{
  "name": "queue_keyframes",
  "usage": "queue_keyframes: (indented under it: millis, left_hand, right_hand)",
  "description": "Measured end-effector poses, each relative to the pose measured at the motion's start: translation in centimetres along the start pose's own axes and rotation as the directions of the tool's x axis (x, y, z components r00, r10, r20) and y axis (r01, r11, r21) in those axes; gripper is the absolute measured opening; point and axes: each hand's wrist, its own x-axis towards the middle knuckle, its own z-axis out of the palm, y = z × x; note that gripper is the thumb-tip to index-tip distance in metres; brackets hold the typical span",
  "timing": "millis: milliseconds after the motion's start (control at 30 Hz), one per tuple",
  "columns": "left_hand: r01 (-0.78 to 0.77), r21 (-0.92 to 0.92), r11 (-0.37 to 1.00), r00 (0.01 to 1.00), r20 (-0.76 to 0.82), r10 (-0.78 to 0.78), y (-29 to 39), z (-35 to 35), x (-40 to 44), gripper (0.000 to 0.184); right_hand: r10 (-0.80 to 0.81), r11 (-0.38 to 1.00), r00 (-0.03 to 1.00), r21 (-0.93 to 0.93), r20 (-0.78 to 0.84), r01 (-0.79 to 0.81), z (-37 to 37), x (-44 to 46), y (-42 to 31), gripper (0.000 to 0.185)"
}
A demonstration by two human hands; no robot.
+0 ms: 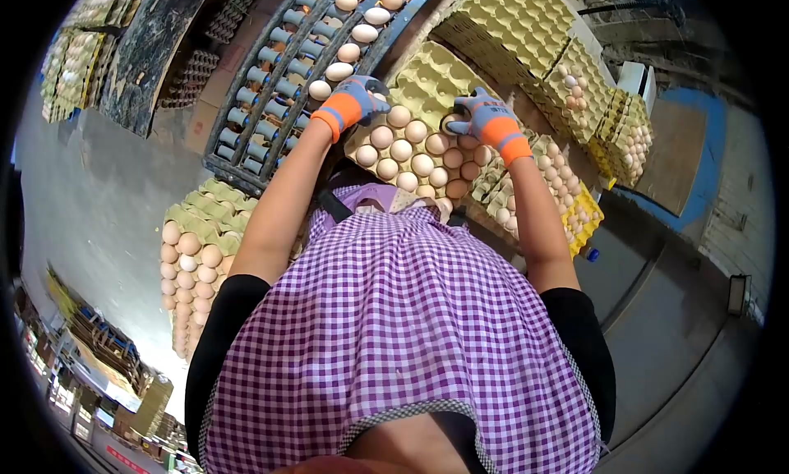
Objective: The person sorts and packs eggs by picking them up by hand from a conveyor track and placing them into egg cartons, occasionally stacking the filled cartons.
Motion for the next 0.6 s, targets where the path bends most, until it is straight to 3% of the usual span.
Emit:
queue_keyframes:
  millis: [33, 100, 133, 167, 233, 267, 367, 433, 500, 567, 600]
  left_hand:
    - [-0.002, -0.011, 1.0, 1.0, -0.007, 0.002, -0.4, 0.2, -0.1, 0.038]
    - [-0.06, 0.206, 0.977, 0.995, -0.069, 0.076, -0.9, 0.1, -0.1, 0.036]
    - [-0.117, 0.381, 0.917, 0.975, -0.133, 0.18, -1.4, 0.2, 0.0, 0.038]
    - [-0.111, 0.374, 0.921, 0.973, -0.147, 0.177, -1.7, 0.1, 0.1, 0.038]
    - [-0.018, 0.344, 0.939, 0.974, -0.206, 0.094, -2.1, 0.0, -0.2, 0.042]
    - [-0.075, 0.269, 0.96, 0.975, -0.183, 0.127, -2.1, -0.9, -1.3, 0.048]
    - [-0.06, 0.017, 0.998, 0.836, -0.546, 0.059, -4.5, -3.8, -2.1, 0.055]
    - [0.06, 0.085, 0.995, 0.688, -0.726, 0.021, -6.5, -6.7, -2.3, 0.053]
    - [0.322, 0.156, 0.934, 0.699, -0.704, -0.124, -2.7, -9.5, -5.0, 0.054]
    - [0.396, 0.224, 0.891, 0.717, -0.681, -0.147, -4.7, -9.5, -3.9, 0.06]
    - [0.416, 0.323, 0.85, 0.774, -0.616, -0.144, -5.3, -9.4, -3.5, 0.063]
  right_hand:
    - [-0.004, 1.0, 1.0, -0.012, 0.002, 0.004, -0.3, -0.1, 0.2, 0.062]
    - [-0.05, 0.994, 0.999, 0.099, 0.017, 0.049, -1.3, 0.5, 0.8, 0.063]
    - [-0.091, 0.979, 0.994, 0.18, -0.059, 0.101, -1.7, 1.0, 0.7, 0.063]
    - [-0.103, 0.979, 0.993, 0.169, -0.058, 0.111, -2.1, 2.0, 0.4, 0.063]
    - [-0.236, 0.933, 0.922, 0.191, -0.308, 0.303, -3.7, 4.2, -3.2, 0.064]
    - [-0.291, 0.925, 0.904, 0.151, -0.313, 0.349, -4.4, 5.7, -5.5, 0.065]
    - [-0.431, 0.891, 0.863, 0.025, -0.264, 0.453, -5.4, 12.6, -12.6, 0.069]
    - [-0.47, 0.868, 0.836, 0.021, -0.282, 0.496, -3.9, 17.2, -16.0, 0.07]
    - [-0.476, 0.876, 0.868, 0.006, -0.145, 0.482, -3.1, 20.5, -19.0, 0.072]
    - [-0.51, 0.858, 0.854, 0.006, -0.097, 0.513, -2.6, 23.0, -20.2, 0.071]
    - [-0.514, 0.858, 0.857, -0.031, -0.038, 0.513, -2.6, 23.9, -20.4, 0.07]
